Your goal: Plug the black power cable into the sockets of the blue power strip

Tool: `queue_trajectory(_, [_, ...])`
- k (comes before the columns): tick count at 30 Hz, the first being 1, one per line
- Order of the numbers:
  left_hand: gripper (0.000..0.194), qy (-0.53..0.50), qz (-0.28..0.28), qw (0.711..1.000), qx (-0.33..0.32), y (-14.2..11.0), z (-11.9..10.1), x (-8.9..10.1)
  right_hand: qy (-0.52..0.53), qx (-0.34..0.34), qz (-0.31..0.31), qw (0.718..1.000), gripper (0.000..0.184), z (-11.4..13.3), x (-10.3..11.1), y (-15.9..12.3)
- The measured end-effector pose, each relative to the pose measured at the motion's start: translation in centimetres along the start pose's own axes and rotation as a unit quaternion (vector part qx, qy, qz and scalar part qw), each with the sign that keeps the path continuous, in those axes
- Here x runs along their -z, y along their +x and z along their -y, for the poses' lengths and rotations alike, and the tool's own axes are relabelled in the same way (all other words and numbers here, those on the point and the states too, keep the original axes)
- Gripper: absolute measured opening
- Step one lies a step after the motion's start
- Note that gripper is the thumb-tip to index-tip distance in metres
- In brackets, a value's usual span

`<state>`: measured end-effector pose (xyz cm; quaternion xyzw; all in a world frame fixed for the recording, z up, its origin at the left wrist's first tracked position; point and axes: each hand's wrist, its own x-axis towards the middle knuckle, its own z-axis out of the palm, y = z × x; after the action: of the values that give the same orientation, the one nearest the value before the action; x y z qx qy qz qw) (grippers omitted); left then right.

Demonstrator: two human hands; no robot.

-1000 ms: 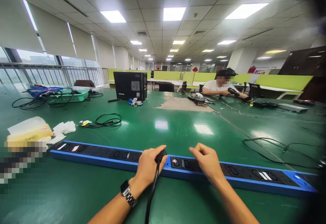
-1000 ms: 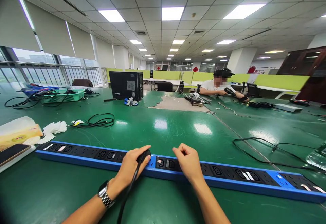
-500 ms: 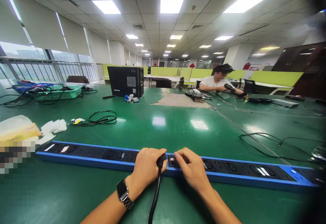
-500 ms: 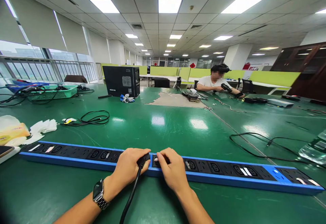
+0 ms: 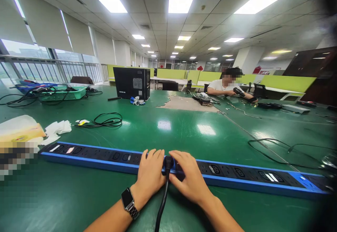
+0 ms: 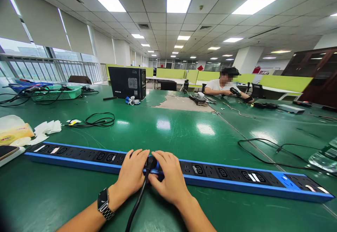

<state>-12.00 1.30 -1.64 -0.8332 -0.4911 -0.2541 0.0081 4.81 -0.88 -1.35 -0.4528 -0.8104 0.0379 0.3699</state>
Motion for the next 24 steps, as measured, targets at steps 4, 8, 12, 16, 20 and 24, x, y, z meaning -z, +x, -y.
queue_trajectory(4, [0.046, 0.023, 0.033, 0.999, -0.006, 0.1, -0.4, 0.4, -0.035, -0.005, -0.029, 0.999, 0.045, 0.2, -1.7, 0.2])
queue_trajectory(8, [0.046, 0.031, 0.042, 0.999, 0.011, 0.2, -0.5, 0.6, -0.04, 0.035, -0.13, 0.99, 0.028, -0.5, -1.5, 0.4])
queue_trajectory(12, [0.066, 0.033, 0.068, 0.997, 0.019, 0.2, -0.3, 0.7, -0.047, -0.013, -0.286, 0.957, 0.026, -2.4, 1.4, -0.1])
queue_trajectory(16, [0.069, 0.032, 0.073, 0.997, 0.016, 0.3, -0.2, 0.8, -0.031, -0.159, -0.302, 0.939, 0.036, -5.9, 5.2, -1.5])
queue_trajectory(20, [0.068, 0.026, 0.073, 0.997, 0.016, 0.3, -0.3, 0.9, 0.035, -0.234, -0.167, 0.957, 0.039, -8.1, 6.8, -2.8])
queue_trajectory(24, [0.068, 0.02, 0.076, 0.997, 0.014, 0.2, -0.2, 0.9, 0.062, -0.23, -0.086, 0.967, 0.038, -8.3, 6.4, -3.1])
